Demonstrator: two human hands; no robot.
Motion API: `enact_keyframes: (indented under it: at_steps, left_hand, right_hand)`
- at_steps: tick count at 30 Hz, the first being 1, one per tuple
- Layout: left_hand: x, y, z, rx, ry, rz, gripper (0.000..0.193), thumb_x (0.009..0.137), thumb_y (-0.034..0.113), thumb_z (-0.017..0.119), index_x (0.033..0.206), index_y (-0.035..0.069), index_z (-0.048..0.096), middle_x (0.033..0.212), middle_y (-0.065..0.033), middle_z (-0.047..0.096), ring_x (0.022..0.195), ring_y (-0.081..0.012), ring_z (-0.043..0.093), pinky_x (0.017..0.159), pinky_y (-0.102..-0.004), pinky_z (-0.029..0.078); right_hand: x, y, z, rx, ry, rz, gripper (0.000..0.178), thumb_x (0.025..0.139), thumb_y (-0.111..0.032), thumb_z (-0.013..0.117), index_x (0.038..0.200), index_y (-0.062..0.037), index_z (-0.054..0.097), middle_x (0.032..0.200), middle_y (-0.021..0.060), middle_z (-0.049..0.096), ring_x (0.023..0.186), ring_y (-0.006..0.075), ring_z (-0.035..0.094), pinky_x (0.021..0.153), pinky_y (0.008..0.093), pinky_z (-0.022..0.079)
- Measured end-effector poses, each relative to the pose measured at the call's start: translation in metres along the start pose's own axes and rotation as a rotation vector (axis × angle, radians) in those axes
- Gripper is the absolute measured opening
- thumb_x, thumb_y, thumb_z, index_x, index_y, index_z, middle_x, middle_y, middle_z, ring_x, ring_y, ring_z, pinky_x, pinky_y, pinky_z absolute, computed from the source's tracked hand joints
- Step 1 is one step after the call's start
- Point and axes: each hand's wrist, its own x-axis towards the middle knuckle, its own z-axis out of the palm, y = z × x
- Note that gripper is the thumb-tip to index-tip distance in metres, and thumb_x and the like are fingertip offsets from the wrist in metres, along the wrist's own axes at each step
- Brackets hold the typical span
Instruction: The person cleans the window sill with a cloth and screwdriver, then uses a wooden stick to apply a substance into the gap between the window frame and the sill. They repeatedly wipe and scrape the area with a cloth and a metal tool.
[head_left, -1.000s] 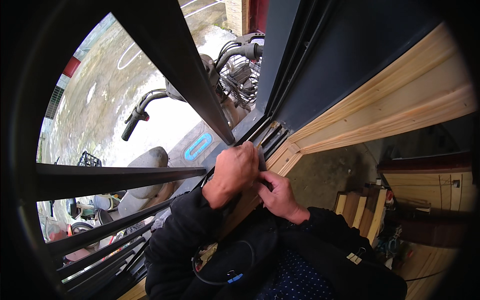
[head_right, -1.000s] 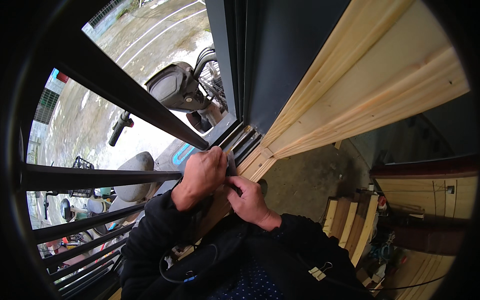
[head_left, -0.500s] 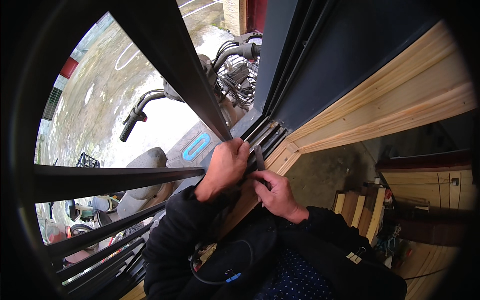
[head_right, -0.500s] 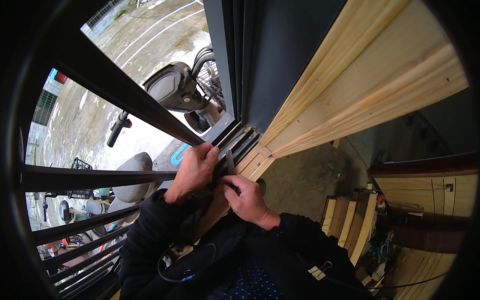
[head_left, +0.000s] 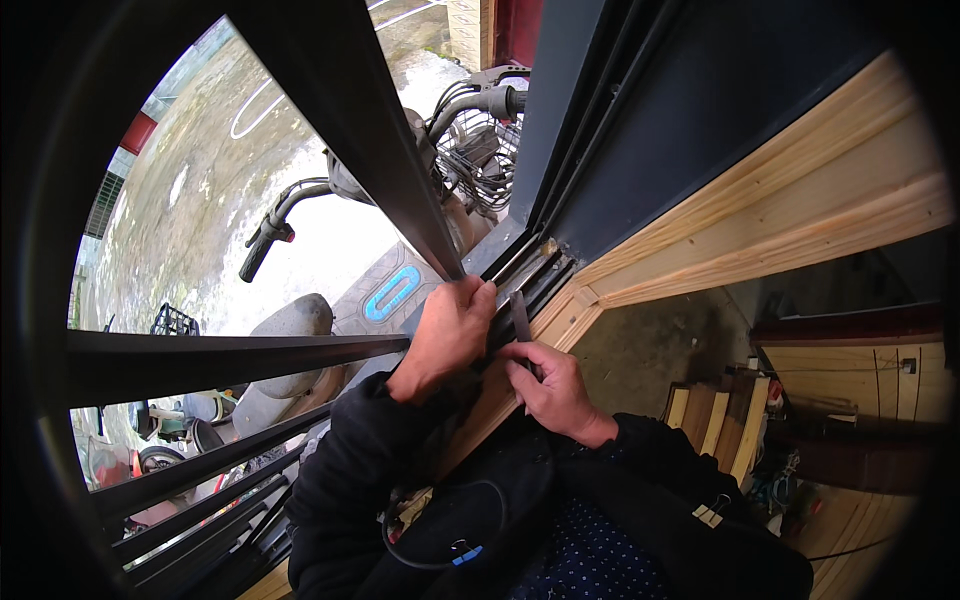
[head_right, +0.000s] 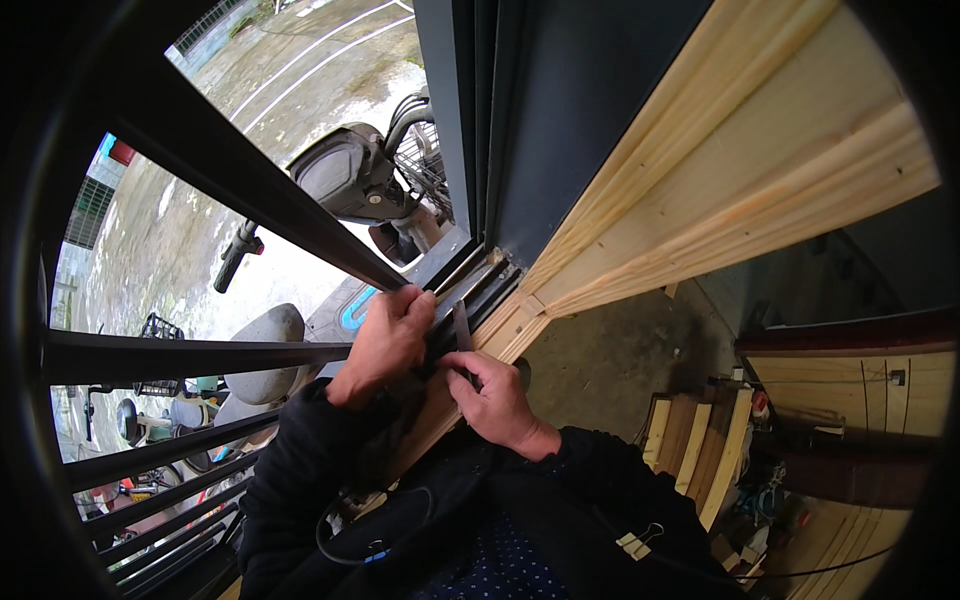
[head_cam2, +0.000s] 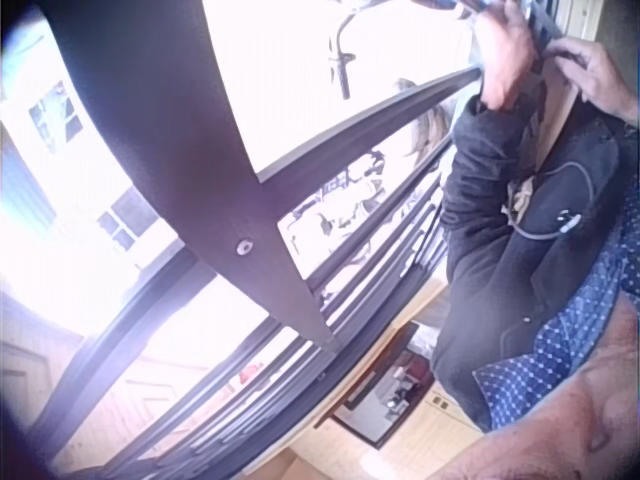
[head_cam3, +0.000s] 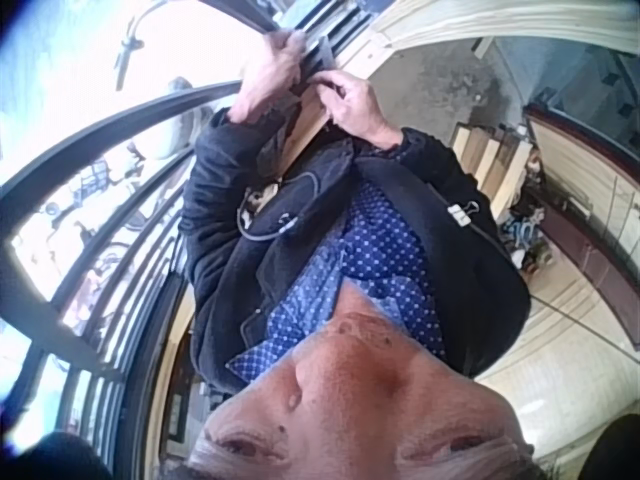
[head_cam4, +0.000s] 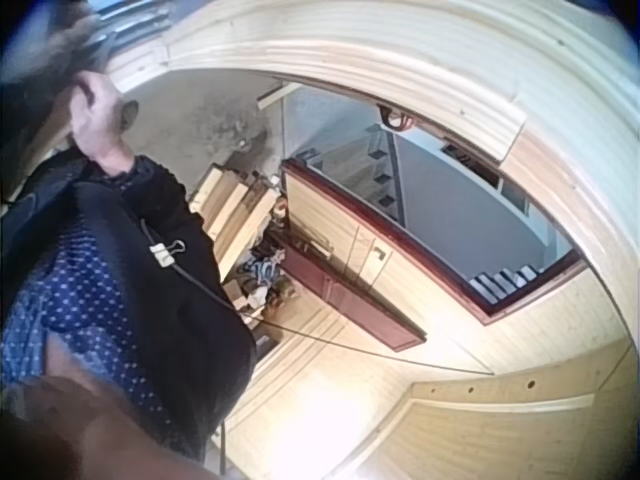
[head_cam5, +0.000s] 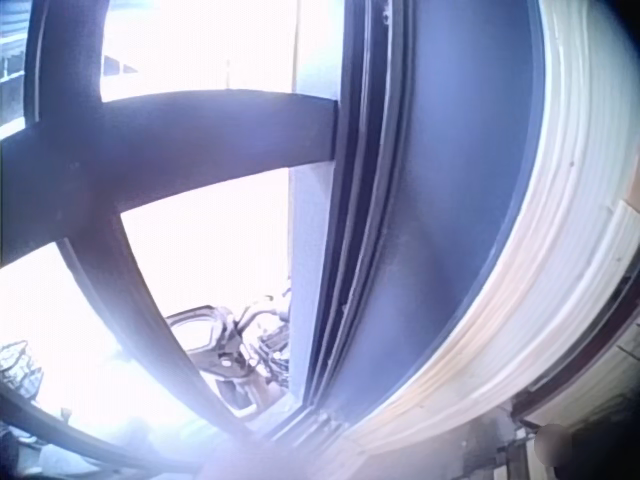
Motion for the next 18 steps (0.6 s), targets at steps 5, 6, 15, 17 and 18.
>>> enact_keyframes:
  at_steps: [5, 6, 15, 17, 18]
  left_hand:
    - [-0.002, 0.002, -0.004, 0.071, 0.008, 0.005, 0.037, 0.106, 0.022, 0.054, 0.083, -0.006, 0.058, 0.059, -0.0119, 0.056, 0.048, -0.0179, 0.059, 0.049, -0.0374, 0.047]
    - [-0.002, 0.003, -0.004, 0.078, 0.006, -0.002, 0.037, 0.106, 0.022, 0.054, 0.082, -0.006, 0.058, 0.059, -0.012, 0.056, 0.049, -0.0181, 0.059, 0.049, -0.0373, 0.047]
    - [-0.01, -0.001, -0.008, 0.17, 0.053, 0.053, 0.035, 0.103, 0.022, 0.056, 0.086, -0.009, 0.063, 0.065, -0.0221, 0.06, 0.054, -0.0311, 0.063, 0.056, -0.0429, 0.049]
    - [-0.015, 0.001, -0.01, 0.197, 0.068, 0.097, 0.034, 0.102, 0.021, 0.058, 0.087, -0.009, 0.063, 0.07, -0.0257, 0.06, 0.06, -0.0397, 0.063, 0.06, -0.0453, 0.049]
    - [-0.017, 0.002, -0.011, 0.226, 0.075, 0.086, 0.033, 0.101, 0.021, 0.059, 0.088, -0.009, 0.064, 0.072, -0.0274, 0.06, 0.063, -0.044, 0.063, 0.061, -0.0465, 0.049]
  right_hand:
    - [0.0, -0.001, 0.0, -0.003, -0.006, 0.005, 0.021, 0.096, -0.009, 0.065, 0.112, 0.0014, 0.073, 0.09, 0.0118, 0.073, 0.073, 0.0139, 0.066, 0.069, 0.0286, 0.053]
    - [0.0, -0.001, 0.0, -0.003, -0.006, 0.005, 0.021, 0.096, -0.009, 0.065, 0.112, 0.0014, 0.073, 0.09, 0.0117, 0.074, 0.074, 0.014, 0.066, 0.069, 0.0285, 0.053]
    - [-0.001, 0.001, 0.001, 0.018, 0.002, -0.009, 0.02, 0.096, -0.008, 0.066, 0.112, 0.0011, 0.073, 0.093, 0.0107, 0.074, 0.079, 0.0141, 0.069, 0.072, 0.0283, 0.054]
    - [-0.003, 0.001, 0.001, 0.039, 0.015, -0.022, 0.019, 0.095, -0.007, 0.066, 0.111, 0.001, 0.073, 0.092, 0.0104, 0.075, 0.079, 0.0139, 0.069, 0.071, 0.0282, 0.054]
    - [-0.006, 0.001, 0.001, 0.047, 0.027, -0.039, 0.019, 0.095, -0.007, 0.067, 0.11, 0.001, 0.073, 0.092, 0.01, 0.075, 0.079, 0.0137, 0.069, 0.071, 0.0281, 0.054]
